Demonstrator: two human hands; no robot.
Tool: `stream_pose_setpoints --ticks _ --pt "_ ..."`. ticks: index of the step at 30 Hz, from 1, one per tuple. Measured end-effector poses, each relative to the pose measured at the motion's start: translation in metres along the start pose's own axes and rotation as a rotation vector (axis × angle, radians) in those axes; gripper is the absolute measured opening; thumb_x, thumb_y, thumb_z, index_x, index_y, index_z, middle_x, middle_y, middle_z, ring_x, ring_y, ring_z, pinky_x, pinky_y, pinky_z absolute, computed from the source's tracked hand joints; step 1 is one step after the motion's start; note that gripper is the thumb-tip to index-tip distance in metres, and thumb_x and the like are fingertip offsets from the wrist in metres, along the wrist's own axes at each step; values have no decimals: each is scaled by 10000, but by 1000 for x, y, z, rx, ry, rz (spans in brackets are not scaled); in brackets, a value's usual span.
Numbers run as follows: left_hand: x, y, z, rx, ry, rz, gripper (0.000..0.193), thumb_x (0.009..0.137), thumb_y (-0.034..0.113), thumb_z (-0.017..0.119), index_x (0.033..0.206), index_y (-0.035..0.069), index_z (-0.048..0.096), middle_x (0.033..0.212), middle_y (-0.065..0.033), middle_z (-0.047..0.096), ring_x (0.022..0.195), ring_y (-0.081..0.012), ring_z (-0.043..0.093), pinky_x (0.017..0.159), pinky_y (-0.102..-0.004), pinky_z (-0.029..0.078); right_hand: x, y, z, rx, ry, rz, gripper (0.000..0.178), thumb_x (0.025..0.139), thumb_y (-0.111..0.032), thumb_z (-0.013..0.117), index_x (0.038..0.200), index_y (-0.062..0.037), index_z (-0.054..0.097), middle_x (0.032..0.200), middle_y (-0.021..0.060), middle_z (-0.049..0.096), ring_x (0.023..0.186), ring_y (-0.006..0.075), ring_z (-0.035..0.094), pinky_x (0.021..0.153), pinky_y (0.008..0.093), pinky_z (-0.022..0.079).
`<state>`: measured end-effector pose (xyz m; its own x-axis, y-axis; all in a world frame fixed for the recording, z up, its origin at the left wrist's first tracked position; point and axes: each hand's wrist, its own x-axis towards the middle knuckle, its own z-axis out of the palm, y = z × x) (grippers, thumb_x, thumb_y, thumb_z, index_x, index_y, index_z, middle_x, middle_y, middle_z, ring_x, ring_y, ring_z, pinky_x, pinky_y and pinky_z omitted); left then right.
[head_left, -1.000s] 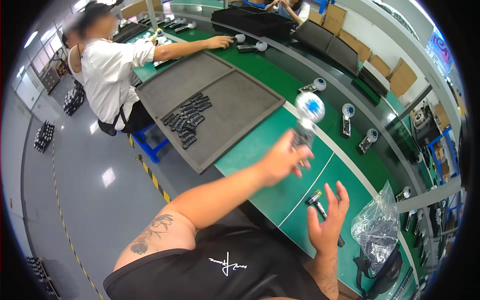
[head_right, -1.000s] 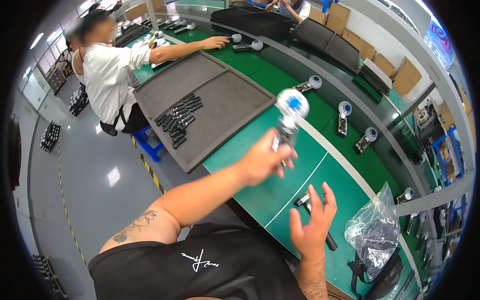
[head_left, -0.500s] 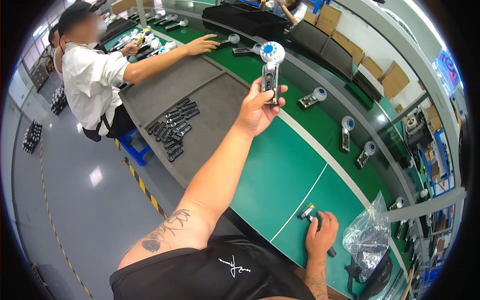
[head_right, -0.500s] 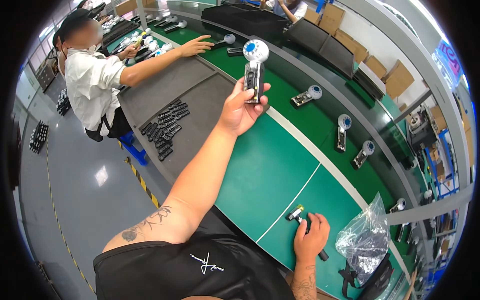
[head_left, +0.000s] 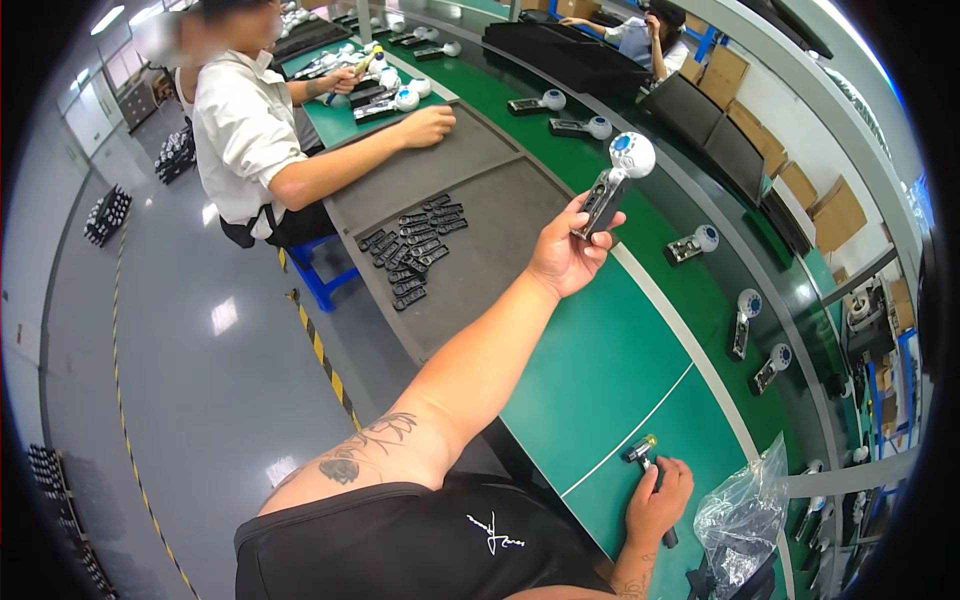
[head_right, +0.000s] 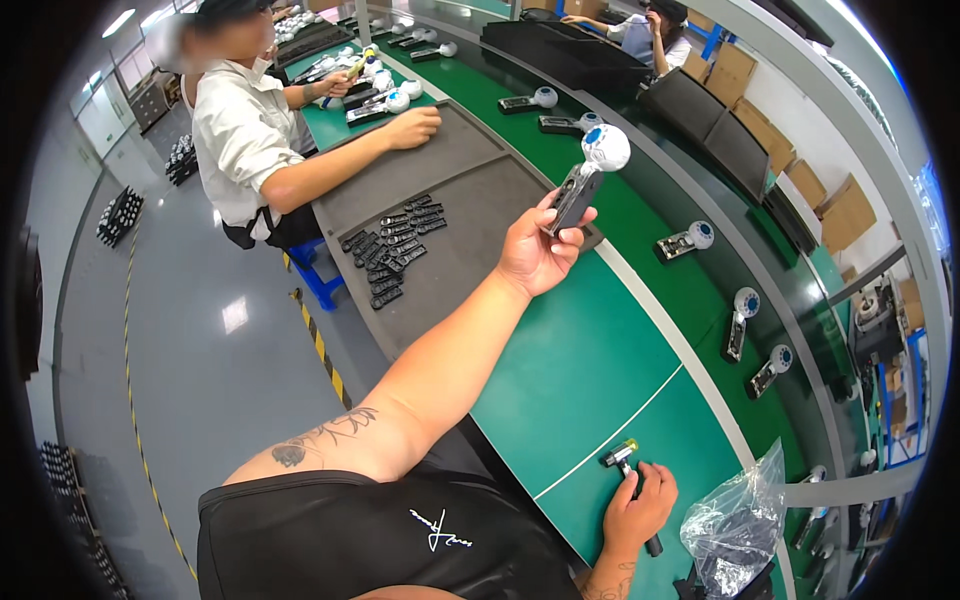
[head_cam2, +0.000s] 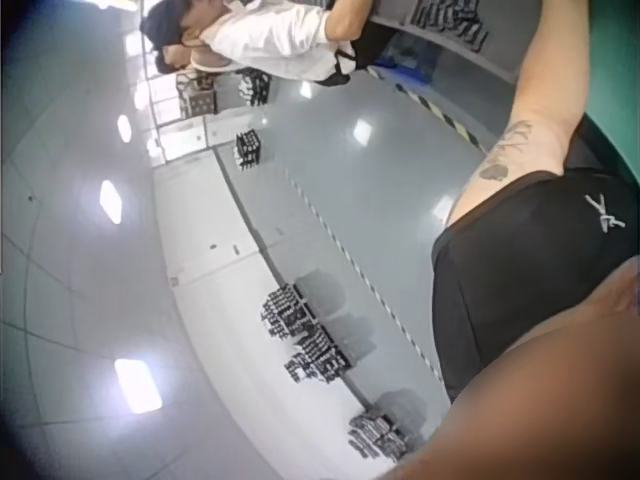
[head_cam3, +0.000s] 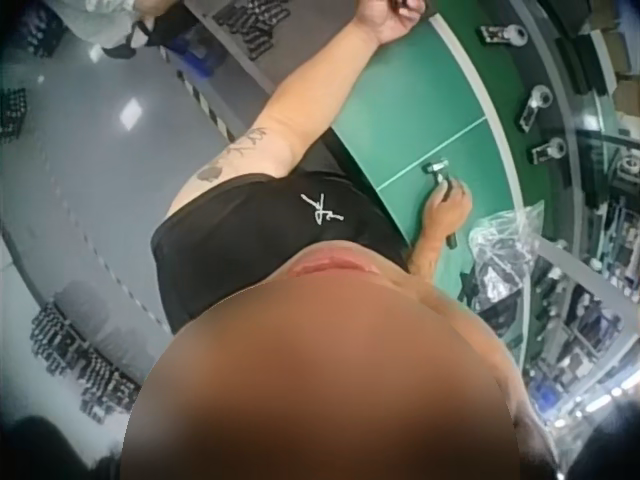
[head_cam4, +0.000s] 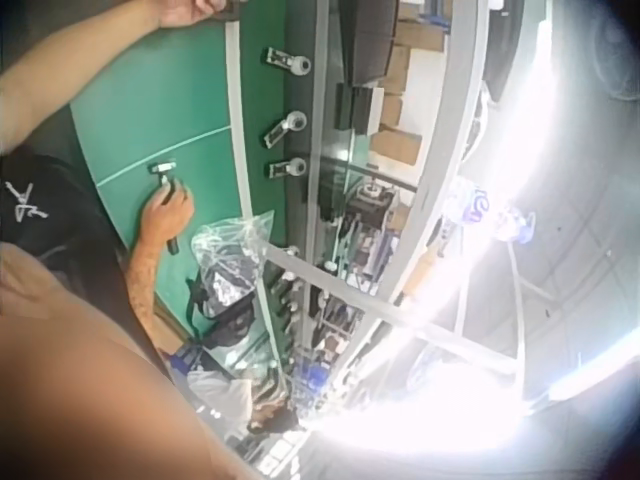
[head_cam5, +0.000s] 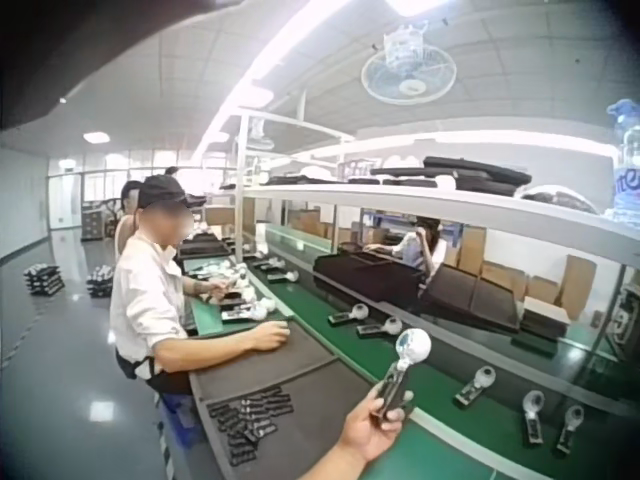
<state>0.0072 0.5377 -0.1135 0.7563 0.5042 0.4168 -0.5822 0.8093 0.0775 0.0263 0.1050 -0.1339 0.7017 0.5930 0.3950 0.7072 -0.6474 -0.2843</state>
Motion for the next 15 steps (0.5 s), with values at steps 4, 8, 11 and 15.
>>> stream_pose_setpoints --ticks 4,8,11,15 --pt "1 1 -4 -87 -18 -56 587 952 127 568 1524 45 466 1266 -258 672 778 -154 601 605 -218 480 0 0 -1 23 -21 12 228 966 -125 653 1171 -41 709 1253 155 659 1123 347 621 971 426 508" --pt "2 1 -10 -167 -24 -102 567 953 140 560 1505 39 482 1243 -252 688 763 -153 605 588 -214 476 0 6 1 52 -55 3 284 960 -118 650 1230 -41 695 1271 157 654 1127 345 617 969 426 508" --pt "5 5 -8 -173 -22 -79 567 960 158 558 1507 32 478 1243 -258 686 763 -145 608 585 -215 478 8 15 0 90 -54 -70 413 958 -90 633 1370 -58 642 1278 166 644 1127 334 616 972 428 507" --pt "7 3 -14 -203 -1 -84 551 964 168 561 1485 1 492 1236 -256 688 747 -138 605 572 -209 472 52 28 -31 453 4 260 813 941 -28 581 1695 -118 291 1345 179 592 1053 244 585 915 363 510"
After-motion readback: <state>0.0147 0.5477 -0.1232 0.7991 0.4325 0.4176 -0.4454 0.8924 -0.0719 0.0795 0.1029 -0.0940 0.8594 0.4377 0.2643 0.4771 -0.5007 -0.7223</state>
